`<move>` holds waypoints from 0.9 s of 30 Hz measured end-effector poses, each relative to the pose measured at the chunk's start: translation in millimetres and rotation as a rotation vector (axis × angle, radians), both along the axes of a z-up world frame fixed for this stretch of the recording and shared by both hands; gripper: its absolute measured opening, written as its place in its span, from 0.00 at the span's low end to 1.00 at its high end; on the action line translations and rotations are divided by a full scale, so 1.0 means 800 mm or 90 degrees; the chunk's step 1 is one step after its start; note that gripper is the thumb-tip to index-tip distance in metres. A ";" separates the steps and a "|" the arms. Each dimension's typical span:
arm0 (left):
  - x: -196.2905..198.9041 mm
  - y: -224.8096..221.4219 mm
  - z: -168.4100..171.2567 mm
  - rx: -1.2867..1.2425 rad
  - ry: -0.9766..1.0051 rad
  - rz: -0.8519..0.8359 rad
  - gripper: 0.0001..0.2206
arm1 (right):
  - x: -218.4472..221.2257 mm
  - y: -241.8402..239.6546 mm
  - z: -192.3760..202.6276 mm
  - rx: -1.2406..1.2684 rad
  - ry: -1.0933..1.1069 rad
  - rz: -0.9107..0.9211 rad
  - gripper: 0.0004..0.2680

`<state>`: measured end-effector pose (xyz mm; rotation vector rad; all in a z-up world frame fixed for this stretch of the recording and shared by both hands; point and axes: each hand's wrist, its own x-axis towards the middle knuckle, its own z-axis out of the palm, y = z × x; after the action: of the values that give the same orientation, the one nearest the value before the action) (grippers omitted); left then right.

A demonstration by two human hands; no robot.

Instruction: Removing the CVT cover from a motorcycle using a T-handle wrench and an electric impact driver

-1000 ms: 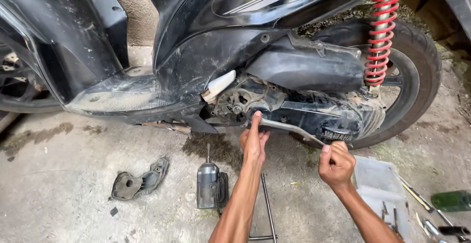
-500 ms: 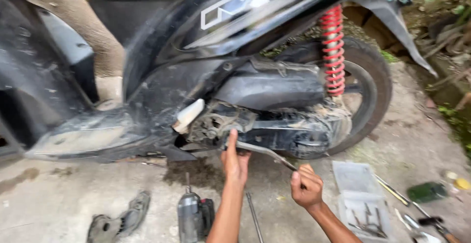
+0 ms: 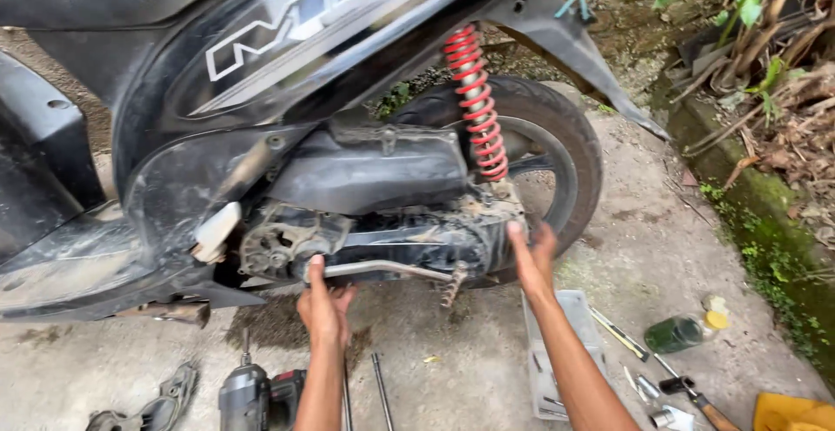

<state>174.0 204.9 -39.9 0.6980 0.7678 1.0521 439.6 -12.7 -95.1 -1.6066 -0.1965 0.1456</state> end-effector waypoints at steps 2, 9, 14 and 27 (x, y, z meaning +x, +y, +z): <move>0.001 -0.007 0.007 0.001 0.014 0.000 0.26 | -0.023 -0.002 0.048 -0.001 0.077 0.069 0.42; -0.001 -0.003 0.007 0.005 0.026 0.004 0.24 | -0.044 -0.003 0.064 0.014 0.199 0.062 0.43; 0.000 -0.015 0.025 -0.009 0.020 0.014 0.25 | -0.031 -0.007 0.100 0.366 0.403 0.227 0.32; -0.002 -0.014 0.016 0.016 0.042 0.017 0.24 | -0.025 -0.003 0.090 0.344 0.409 0.197 0.31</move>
<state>172.6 193.4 -26.7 0.7480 0.8243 1.0688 419.5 -15.2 -23.3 -0.9232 0.0211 0.7680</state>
